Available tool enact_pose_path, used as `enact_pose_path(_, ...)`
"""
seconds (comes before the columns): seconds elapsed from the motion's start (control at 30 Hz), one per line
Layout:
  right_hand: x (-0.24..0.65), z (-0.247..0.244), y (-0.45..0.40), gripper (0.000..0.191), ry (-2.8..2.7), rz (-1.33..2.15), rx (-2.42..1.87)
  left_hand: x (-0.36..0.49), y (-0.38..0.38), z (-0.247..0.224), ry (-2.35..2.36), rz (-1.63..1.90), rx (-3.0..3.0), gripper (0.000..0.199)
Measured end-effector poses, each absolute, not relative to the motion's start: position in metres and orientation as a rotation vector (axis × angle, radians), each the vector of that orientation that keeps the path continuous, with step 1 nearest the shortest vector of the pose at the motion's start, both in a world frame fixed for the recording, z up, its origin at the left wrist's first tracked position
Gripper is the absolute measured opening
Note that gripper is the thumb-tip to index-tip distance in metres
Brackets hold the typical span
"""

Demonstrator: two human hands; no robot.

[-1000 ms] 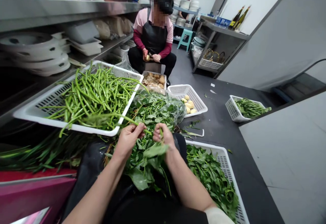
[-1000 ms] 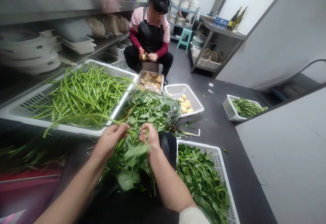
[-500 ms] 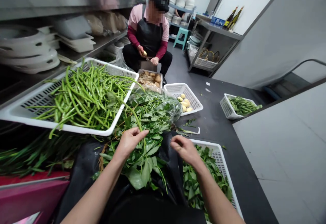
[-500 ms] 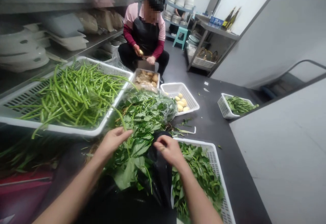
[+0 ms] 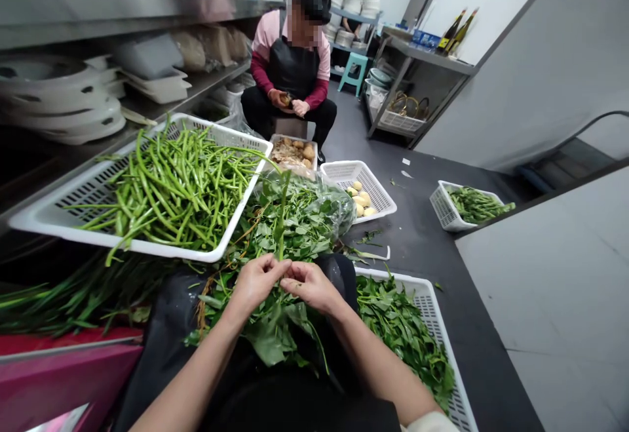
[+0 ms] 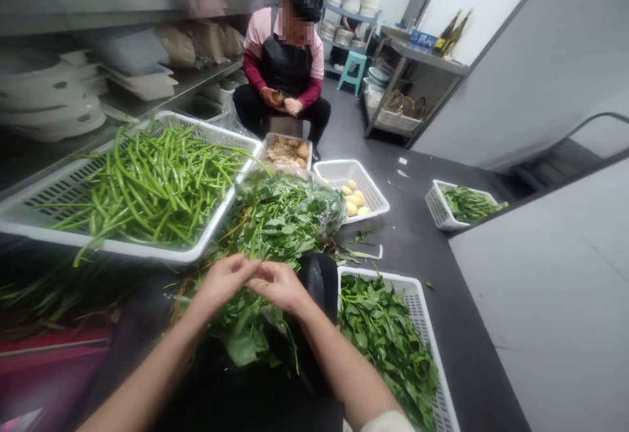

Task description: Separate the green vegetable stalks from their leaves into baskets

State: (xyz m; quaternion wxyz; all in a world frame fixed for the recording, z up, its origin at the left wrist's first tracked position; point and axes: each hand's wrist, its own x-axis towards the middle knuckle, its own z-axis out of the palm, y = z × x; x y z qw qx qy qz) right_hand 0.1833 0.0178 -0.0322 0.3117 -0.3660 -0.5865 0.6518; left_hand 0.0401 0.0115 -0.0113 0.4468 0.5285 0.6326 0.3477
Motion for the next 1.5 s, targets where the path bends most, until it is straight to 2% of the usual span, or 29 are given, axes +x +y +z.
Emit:
enact_pose_path(0.2, 0.183, -0.037, 0.015, 0.023, -1.522, 1.793, -0.989, 0.037, 0.008, -0.016, 1.458, 0.82, 1.412, 0.04)
enact_pose_path(0.37, 0.191, -0.041, 0.032, 0.018, -1.409, 1.38, -1.209, 0.035, 0.001, -0.012, 1.236, 0.622, 1.34, 0.043)
enact_pose_path(0.43, 0.202, -0.038, 0.041, 0.02, -1.229, 1.325, -1.278, 0.033, -0.002, -0.01, 1.14, 0.591, 1.23, 0.043)
enact_pose_path(0.57, 0.212, -0.026, 0.034, 0.028, -1.091, 1.557, -1.232, 0.026, -0.004, -0.011, 1.151, 0.683, 1.005, 0.045)
enact_pose_path(0.7, 0.195, -0.023, 0.004, 0.027, -1.275, 1.854, -1.195, 0.019, 0.0, -0.013, 1.26, 0.748, 1.179, 0.04)
enact_pose_path(0.83, 0.176, -0.032, -0.005, 0.021, -1.266, 1.72, -1.273, 0.02, -0.002, -0.011, 1.428, 0.741, 1.429, 0.038)
enact_pose_path(0.97, 0.174, -0.042, 0.014, 0.019, -1.433, 1.666, -1.133, 0.024, -0.011, -0.007, 1.352, 0.641, 1.382, 0.04)
enact_pose_path(1.1, 0.182, -0.047, 0.037, 0.028, -1.217, 1.466, -1.293, 0.025, -0.019, -0.005, 1.261, 0.642, 1.258, 0.042)
enact_pose_path(1.17, 0.185, -0.047, 0.04, 0.028, -1.075, 1.505, -1.372, 0.024, -0.021, -0.006, 1.288, 0.695, 1.242, 0.041)
enact_pose_path(1.3, 0.175, -0.045, 0.023, 0.035, -1.21, 1.768, -1.274, 0.026, -0.023, -0.012, 1.448, 0.71, 1.478, 0.037)
enact_pose_path(1.4, 0.155, -0.045, 0.009, 0.042, -1.059, 1.881, -1.194, 0.029, -0.025, -0.017, 1.578, 0.593, 1.682, 0.034)
enact_pose_path(1.5, 0.137, -0.049, 0.009, 0.039, -0.78, 1.875, -1.177, 0.029, -0.029, -0.02, 1.707, 0.377, 1.829, 0.036)
